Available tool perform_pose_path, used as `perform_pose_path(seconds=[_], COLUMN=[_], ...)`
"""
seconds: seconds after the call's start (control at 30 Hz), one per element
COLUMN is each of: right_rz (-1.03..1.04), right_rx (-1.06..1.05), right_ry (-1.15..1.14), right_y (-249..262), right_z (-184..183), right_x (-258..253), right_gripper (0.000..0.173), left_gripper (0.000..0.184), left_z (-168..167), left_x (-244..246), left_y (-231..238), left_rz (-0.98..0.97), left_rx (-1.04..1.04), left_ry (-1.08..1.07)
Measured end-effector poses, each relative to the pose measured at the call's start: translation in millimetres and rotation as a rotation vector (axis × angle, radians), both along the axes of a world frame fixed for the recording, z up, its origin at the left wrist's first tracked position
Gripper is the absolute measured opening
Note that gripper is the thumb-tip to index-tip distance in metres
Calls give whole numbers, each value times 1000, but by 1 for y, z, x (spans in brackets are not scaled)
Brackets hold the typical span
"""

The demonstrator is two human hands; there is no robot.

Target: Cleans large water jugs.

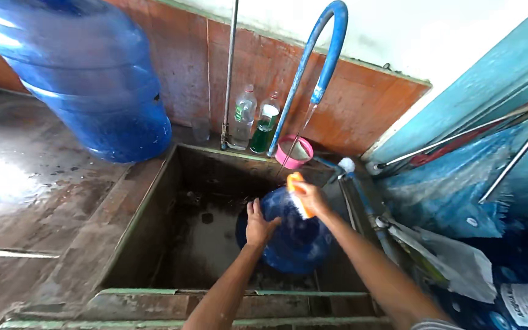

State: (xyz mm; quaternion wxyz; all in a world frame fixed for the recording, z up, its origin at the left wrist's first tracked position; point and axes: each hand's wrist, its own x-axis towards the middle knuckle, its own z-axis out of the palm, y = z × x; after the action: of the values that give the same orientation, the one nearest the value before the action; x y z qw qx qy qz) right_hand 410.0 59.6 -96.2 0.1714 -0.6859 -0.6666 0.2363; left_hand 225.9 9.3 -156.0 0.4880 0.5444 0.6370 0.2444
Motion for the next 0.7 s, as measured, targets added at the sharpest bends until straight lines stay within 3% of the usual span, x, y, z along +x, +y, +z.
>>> perform_pose_path(seconds=[0.1, 0.17, 0.23, 0.37, 0.53, 0.63, 0.7], right_rz=[-143, 17, 93, -208, 96, -176, -229], right_rx=[3, -3, 13, 4, -23, -15, -18], right_ry=[-86, -71, 14, -17, 39, -12, -69], right_y=[1, -16, -21, 10, -18, 6, 2], right_z=[0, 2, -3, -7, 3, -6, -3], right_x=[3, -28, -28, 21, -26, 26, 27], right_gripper=[42, 42, 41, 41, 40, 39, 41], left_gripper=[118, 120, 115, 103, 102, 94, 93], left_z=[-4, -5, -10, -14, -9, -12, -9], left_x=[16, 21, 13, 6, 9, 1, 4], left_y=[-15, -9, -6, -11, -2, -6, -1], left_rz=[44, -7, -18, 8, -79, -59, -109], left_rx=[-106, -112, -57, -18, -45, 11, 12], left_ry=[-8, 1, -24, -55, -22, -39, -28])
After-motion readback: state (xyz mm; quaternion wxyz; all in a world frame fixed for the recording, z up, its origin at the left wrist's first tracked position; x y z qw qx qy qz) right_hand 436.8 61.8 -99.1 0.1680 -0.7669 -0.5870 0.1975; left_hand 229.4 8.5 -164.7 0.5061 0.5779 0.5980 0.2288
